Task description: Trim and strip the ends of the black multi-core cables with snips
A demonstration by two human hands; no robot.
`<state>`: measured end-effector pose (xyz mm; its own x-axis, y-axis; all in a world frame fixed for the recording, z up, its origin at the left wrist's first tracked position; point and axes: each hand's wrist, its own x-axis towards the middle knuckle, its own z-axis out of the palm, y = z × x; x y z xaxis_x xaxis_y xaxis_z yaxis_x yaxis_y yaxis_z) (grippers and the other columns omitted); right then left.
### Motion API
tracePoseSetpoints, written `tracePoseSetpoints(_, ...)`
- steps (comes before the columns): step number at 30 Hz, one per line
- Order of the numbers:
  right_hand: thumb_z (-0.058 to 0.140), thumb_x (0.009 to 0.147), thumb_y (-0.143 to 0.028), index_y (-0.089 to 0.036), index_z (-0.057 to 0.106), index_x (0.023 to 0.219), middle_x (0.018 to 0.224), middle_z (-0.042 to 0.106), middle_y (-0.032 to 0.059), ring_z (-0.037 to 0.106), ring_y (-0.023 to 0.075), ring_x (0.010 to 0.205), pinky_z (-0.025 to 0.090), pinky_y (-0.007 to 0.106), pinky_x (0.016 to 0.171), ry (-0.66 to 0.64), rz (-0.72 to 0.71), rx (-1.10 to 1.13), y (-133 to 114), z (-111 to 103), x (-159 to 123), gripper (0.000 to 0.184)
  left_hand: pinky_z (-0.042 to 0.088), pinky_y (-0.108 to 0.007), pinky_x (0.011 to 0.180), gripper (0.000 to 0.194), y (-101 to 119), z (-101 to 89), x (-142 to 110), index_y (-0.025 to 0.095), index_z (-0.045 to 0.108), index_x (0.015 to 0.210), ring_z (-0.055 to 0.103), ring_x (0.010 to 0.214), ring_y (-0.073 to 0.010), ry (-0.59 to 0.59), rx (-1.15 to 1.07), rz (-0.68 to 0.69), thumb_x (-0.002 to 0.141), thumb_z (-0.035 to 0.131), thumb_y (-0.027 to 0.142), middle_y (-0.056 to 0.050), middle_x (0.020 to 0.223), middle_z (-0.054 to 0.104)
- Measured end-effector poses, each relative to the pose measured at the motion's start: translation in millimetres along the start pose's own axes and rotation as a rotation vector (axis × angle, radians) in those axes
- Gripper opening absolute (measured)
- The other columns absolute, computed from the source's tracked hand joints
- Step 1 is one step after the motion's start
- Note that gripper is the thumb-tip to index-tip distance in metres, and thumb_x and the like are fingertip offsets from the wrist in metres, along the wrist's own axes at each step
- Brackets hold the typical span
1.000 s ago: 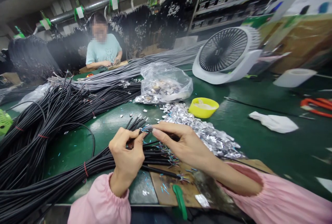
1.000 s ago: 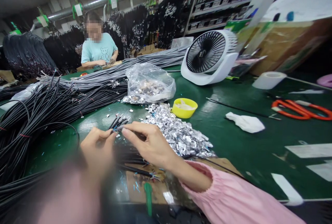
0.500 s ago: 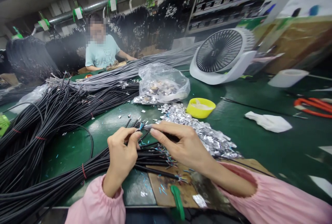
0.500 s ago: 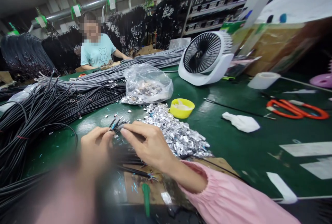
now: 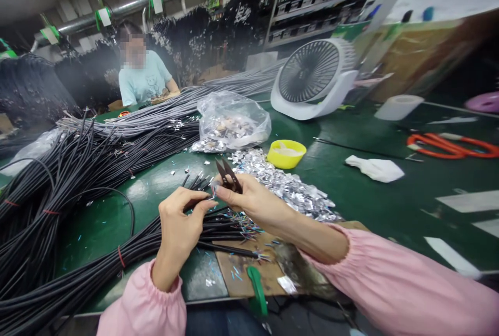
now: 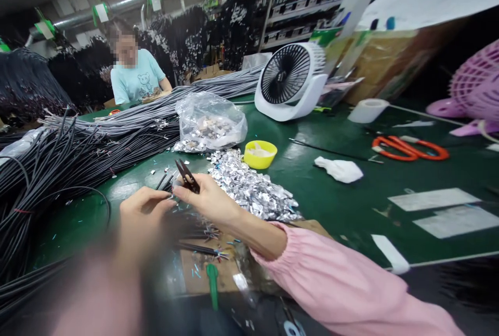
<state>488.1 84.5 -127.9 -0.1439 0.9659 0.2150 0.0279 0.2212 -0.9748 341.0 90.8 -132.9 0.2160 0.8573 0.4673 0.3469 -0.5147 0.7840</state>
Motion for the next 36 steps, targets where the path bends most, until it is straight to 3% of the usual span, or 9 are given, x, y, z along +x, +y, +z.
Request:
tracePoseSetpoints(3, 0.049, 0.078, -0.055, -0.019, 0.04, 0.068, 0.051, 0.025, -0.0078, 0.022, 0.0079, 0.043, 0.02, 0.022, 0.042, -0.116, -0.006, 0.009, 4, 0, 3, 0.038, 0.041, -0.02, 0.053, 0.008, -3, -0.4, 3, 0.016, 0.068, 0.068, 0.055, 0.057, -0.0115, -0.068, -0.042, -0.1, 0.073, 0.064, 0.022, 0.0, 0.063, 0.064)
tracePoseSetpoints(7, 0.042, 0.076, -0.014, -0.017, 0.045, 0.07, 0.065, 0.043, 0.0016, 0.04, 0.0132, 0.056, 0.028, 0.025, 0.049, 0.173, -0.497, -0.61, 6, 1, 2, 0.008, 0.034, -0.02, 0.048, 0.027, -2, -1.5, 4, 0.014, 0.064, 0.062, 0.049, 0.051, -0.0099, -0.194, -0.016, -0.176, 0.081, 0.052, 0.03, 0.0, 0.055, 0.058)
tracePoseSetpoints(9, 0.038, 0.07, -0.004, -0.016, 0.048, 0.073, 0.069, 0.046, 0.0037, 0.041, 0.0139, 0.056, 0.026, 0.025, 0.048, 0.281, -0.681, -0.892, 8, 0, 1, 0.016, 0.031, -0.02, 0.046, 0.034, 0, -1.7, 5, 0.014, 0.061, 0.059, 0.044, 0.046, -0.0087, -0.209, -0.007, -0.178, 0.083, 0.046, 0.032, 0.001, 0.05, 0.053)
tracePoseSetpoints(11, 0.038, 0.069, -0.002, -0.016, 0.05, 0.077, 0.07, 0.047, 0.0042, 0.04, 0.014, 0.054, 0.026, 0.026, 0.047, 0.396, -0.73, -1.007, 10, -3, 2, 0.019, 0.029, -0.02, 0.044, 0.035, 3, -1.6, 4, 0.014, 0.06, 0.057, 0.042, 0.043, -0.0082, -0.201, -0.01, -0.185, 0.083, 0.046, 0.033, 0.002, 0.047, 0.051)
tracePoseSetpoints(14, 0.042, 0.078, -0.01, -0.017, 0.048, 0.075, 0.067, 0.047, 0.0034, 0.042, 0.0144, 0.056, 0.03, 0.025, 0.05, 0.631, -0.585, -0.878, 10, -11, 6, 0.01, 0.034, -0.02, 0.046, 0.026, 7, -1.2, 3, 0.014, 0.062, 0.059, 0.049, 0.047, -0.0099, -0.128, -0.042, -0.21, 0.078, 0.053, 0.03, 0.0, 0.051, 0.057)
tracePoseSetpoints(15, 0.044, 0.081, -0.015, -0.017, 0.047, 0.073, 0.066, 0.047, 0.0024, 0.042, 0.014, 0.056, 0.031, 0.025, 0.05, 0.632, -0.51, -0.79, 9, -13, 7, 0.009, 0.037, -0.02, 0.048, 0.022, 7, -1.0, 3, 0.015, 0.064, 0.061, 0.052, 0.05, -0.0108, -0.089, -0.048, -0.21, 0.076, 0.056, 0.028, 0.0, 0.054, 0.06)
tracePoseSetpoints(20, 0.046, 0.087, -0.044, -0.017, 0.051, 0.069, 0.063, 0.046, -0.0005, 0.042, 0.012, 0.057, 0.033, 0.024, 0.052, 0.125, -0.351, -0.481, 2, -12, 4, 0.033, 0.04, -0.02, 0.051, 0.012, 1, 1.3, 0, 0.016, 0.065, 0.063, 0.054, 0.053, -0.0109, 0.052, 0.005, -0.097, 0.073, 0.063, 0.023, 0.001, 0.058, 0.061)
tracePoseSetpoints(32, 0.052, 0.075, -0.063, -0.017, 0.046, 0.064, 0.056, 0.038, -0.0038, 0.034, 0.0106, 0.053, 0.029, 0.024, 0.049, 0.095, -0.101, -0.339, 4, -10, 6, 0.048, 0.038, -0.019, 0.051, 0.01, -1, 4.1, -3, 0.017, 0.063, 0.065, 0.05, 0.054, -0.0089, 0.091, 0.104, 0.036, 0.074, 0.064, 0.019, 0.003, 0.06, 0.056)
tracePoseSetpoints(36, 0.05, 0.08, -0.054, -0.017, 0.047, 0.069, 0.058, 0.039, -0.0033, 0.036, 0.011, 0.054, 0.032, 0.024, 0.05, 0.009, -0.12, -0.216, 5, -9, 6, 0.038, 0.039, -0.02, 0.053, 0.012, -1, 4.5, -2, 0.017, 0.065, 0.066, 0.053, 0.055, -0.01, 0.033, 0.089, -0.019, 0.077, 0.06, 0.02, 0.002, 0.06, 0.06)
